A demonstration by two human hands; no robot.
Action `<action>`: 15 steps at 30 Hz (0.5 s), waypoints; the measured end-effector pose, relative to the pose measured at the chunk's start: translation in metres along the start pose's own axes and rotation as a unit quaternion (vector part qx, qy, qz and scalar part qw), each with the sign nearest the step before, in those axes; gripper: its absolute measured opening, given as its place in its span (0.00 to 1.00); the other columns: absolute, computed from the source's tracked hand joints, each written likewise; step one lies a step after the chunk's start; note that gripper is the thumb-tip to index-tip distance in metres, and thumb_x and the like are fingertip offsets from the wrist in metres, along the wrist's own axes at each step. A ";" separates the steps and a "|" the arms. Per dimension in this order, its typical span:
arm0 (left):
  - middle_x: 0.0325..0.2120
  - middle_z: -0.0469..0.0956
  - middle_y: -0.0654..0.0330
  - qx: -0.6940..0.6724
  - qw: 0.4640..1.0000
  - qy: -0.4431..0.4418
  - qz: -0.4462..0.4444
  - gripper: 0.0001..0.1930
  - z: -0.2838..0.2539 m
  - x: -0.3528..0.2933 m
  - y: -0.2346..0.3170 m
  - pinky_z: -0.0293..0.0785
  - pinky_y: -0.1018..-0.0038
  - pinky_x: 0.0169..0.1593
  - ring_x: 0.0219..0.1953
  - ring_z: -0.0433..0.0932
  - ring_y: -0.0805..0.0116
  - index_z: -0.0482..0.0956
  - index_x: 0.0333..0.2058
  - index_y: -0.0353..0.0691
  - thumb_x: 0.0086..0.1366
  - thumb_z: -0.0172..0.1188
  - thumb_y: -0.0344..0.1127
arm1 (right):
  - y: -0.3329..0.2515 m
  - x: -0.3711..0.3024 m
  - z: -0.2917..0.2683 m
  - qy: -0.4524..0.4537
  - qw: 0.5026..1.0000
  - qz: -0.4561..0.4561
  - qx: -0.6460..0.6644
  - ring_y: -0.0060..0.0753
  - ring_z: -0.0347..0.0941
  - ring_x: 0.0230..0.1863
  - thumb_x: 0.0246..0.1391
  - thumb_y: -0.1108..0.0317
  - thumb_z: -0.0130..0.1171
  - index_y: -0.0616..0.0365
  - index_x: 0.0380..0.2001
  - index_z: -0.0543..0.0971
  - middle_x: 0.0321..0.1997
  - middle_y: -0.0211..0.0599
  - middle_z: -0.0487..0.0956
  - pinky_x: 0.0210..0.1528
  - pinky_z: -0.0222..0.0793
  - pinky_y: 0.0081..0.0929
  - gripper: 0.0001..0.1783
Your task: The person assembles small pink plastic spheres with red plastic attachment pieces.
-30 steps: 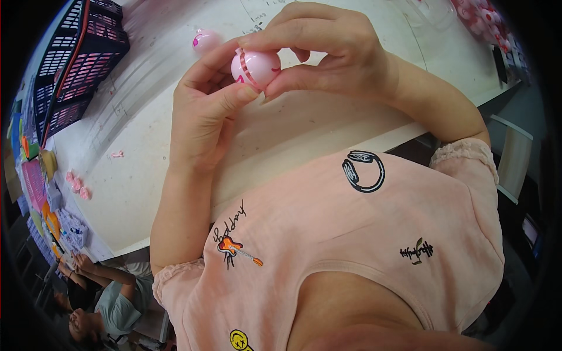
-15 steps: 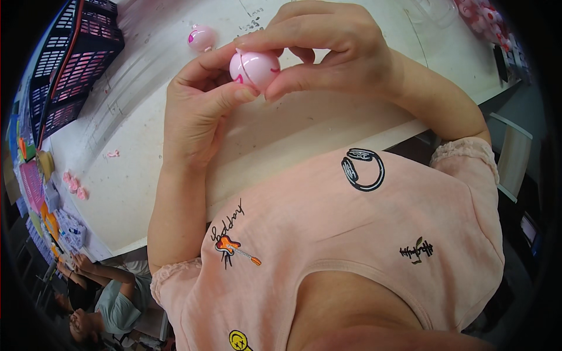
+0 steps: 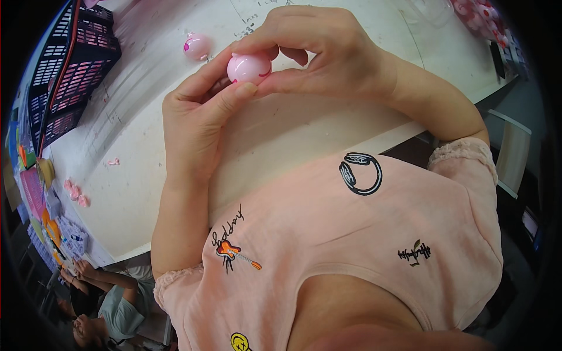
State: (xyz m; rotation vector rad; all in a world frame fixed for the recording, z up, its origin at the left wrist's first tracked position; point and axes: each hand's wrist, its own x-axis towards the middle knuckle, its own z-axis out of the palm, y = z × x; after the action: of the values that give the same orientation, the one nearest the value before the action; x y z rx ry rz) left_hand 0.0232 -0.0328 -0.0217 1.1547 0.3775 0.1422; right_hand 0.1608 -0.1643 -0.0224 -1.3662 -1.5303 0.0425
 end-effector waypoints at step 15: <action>0.35 0.77 0.56 0.050 0.998 0.038 0.018 0.21 0.011 -0.009 -0.001 0.70 0.79 0.44 0.37 0.75 0.73 0.72 0.46 0.31 0.51 0.61 0.24 | -0.014 0.002 0.008 -0.058 0.992 0.092 -0.069 0.29 0.73 0.28 0.33 0.75 0.65 0.59 0.36 0.75 0.25 0.34 0.75 0.29 0.70 0.24 0.21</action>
State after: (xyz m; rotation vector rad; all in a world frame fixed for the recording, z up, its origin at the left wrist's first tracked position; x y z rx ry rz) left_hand 0.0181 -0.0453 -0.0171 1.2576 0.4343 0.2012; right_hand 0.1455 -0.1634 -0.0165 -1.6380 -1.5222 0.1346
